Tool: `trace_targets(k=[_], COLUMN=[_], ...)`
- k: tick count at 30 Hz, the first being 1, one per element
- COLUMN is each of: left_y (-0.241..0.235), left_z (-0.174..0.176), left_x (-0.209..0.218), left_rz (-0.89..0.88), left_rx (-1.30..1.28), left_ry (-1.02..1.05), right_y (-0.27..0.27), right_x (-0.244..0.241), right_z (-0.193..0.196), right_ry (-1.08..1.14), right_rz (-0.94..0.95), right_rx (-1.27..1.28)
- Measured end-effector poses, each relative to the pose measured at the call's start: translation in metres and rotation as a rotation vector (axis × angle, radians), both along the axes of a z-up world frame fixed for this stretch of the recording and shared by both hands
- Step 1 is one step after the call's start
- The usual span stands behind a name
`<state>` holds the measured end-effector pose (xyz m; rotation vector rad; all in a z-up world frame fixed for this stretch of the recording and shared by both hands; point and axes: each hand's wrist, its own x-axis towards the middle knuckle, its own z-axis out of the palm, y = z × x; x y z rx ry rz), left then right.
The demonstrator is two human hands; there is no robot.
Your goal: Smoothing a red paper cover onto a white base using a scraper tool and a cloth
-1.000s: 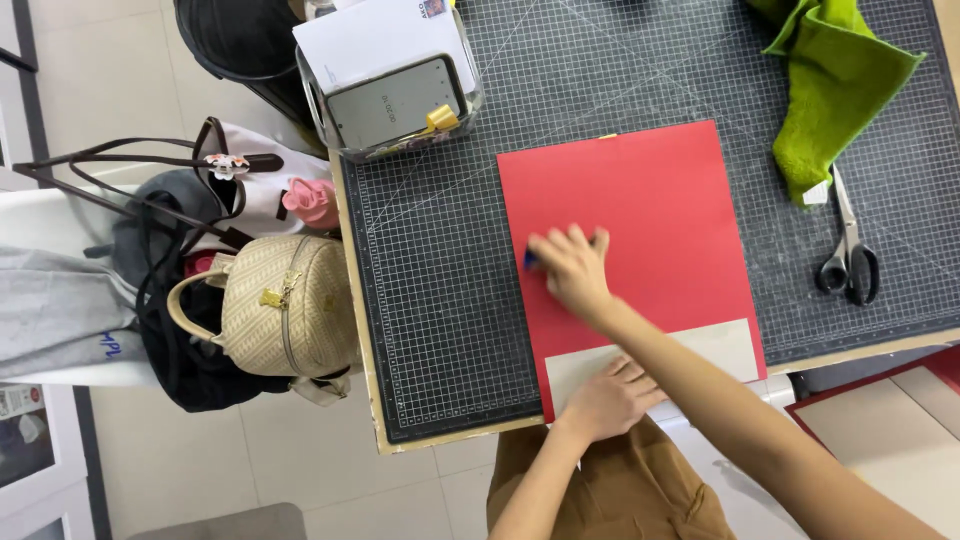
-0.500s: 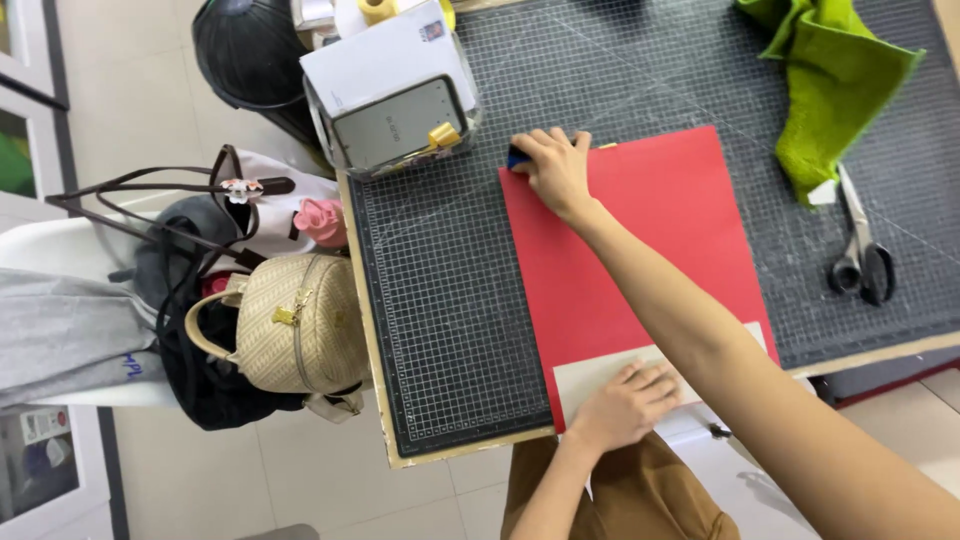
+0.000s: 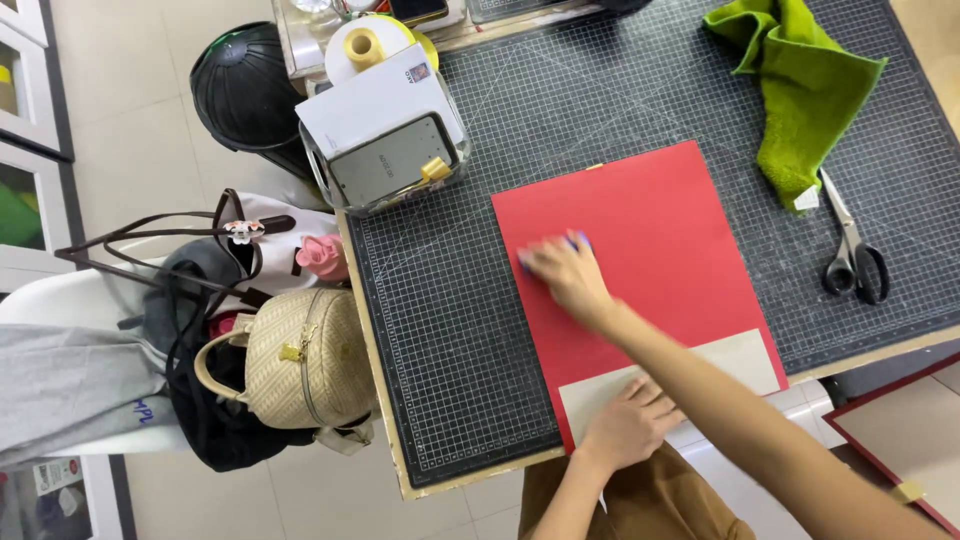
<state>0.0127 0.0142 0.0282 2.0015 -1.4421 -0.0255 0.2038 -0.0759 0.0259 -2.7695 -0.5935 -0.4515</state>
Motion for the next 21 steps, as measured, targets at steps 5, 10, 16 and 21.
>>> trace_targets(k=[5, 10, 16, 21], left_y=[0.003, 0.002, 0.004, 0.005], left_z=[0.021, 0.012, 0.012, 0.009], left_x=[0.008, 0.004, 0.003, 0.004], left_rz=[0.062, 0.044, 0.033, 0.020], left_rx=[-0.056, -0.004, -0.032, 0.002], left_ry=[-0.057, -0.065, -0.029, -0.042], right_y=[-0.005, -0.013, -0.009, -0.013], right_x=[0.082, 0.046, 0.079, 0.064], right_z=[-0.007, 0.000, -0.003, -0.005], right_ry=[-0.076, -0.018, -0.189, -0.156], right_rz=[-0.046, 0.028, -0.057, -0.013], right_rx=[-0.013, -0.089, -0.029, -0.048])
